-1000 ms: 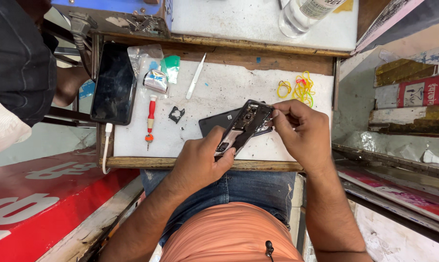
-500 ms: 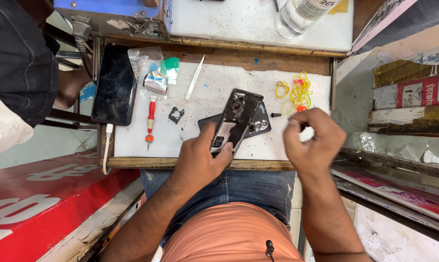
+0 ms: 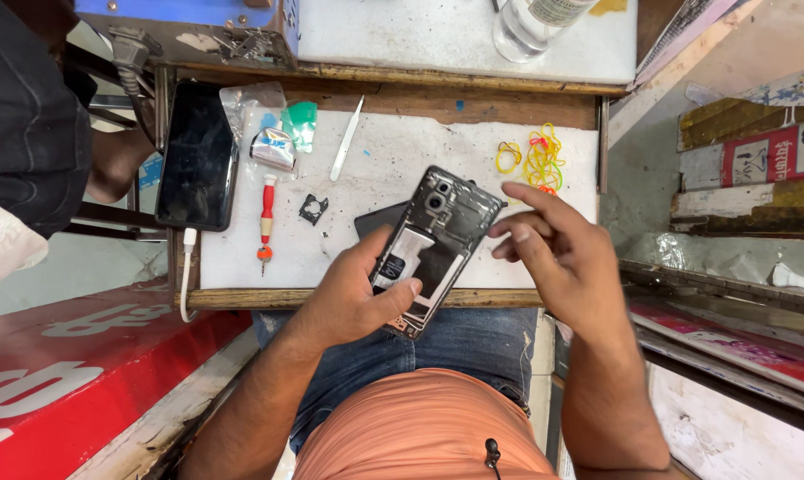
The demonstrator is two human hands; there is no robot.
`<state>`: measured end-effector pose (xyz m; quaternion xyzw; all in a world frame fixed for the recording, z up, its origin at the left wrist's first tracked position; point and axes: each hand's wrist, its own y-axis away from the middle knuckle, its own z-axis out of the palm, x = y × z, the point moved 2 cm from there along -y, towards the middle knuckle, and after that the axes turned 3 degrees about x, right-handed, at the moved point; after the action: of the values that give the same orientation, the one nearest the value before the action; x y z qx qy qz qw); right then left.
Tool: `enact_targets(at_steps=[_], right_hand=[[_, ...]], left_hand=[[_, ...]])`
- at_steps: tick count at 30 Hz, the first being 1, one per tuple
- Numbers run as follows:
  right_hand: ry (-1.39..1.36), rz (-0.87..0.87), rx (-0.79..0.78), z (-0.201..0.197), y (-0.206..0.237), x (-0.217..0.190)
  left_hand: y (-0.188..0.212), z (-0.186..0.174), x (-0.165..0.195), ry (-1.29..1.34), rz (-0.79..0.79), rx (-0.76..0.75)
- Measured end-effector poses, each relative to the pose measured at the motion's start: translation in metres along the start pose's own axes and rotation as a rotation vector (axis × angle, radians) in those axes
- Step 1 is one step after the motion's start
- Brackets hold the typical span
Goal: The person removes the back cover from a smartphone chassis, separates the internal frame from the back panel, and then applies adhesive around the camera module area on the back cover. The person handles the phone chassis, back cover, and adhesive tube.
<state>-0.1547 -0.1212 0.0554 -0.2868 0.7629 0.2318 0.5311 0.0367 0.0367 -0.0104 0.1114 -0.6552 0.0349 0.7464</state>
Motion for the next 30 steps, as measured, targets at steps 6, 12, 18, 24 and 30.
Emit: enact_targets(at_steps=[6,12,18,24,30], right_hand=[[-0.263,0.105,-0.103,0.012,-0.015,0.036],[-0.735,0.188,0.137,0.017,-0.013,0.064],[-0.981,0.231,0.134,0.062,0.007,0.065],[-0.747,0.230,-0.087,0.073,0.008,0.056],[-0.562,0.173,-0.236,0.056,0.002,0.040]], left_hand=[[0.006,-0.001,0.002,-0.103,-0.094,-0.006],[0.002,-0.023,-0.004,0.500,-0.010,-0.018],[-0.015,0.006,-0.027,0.715,0.155,0.111],[-0.018,0.015,-0.047,0.665,0.076,0.367],[-0.019,0.018,-0.028,0.668,0.051,0.427]])
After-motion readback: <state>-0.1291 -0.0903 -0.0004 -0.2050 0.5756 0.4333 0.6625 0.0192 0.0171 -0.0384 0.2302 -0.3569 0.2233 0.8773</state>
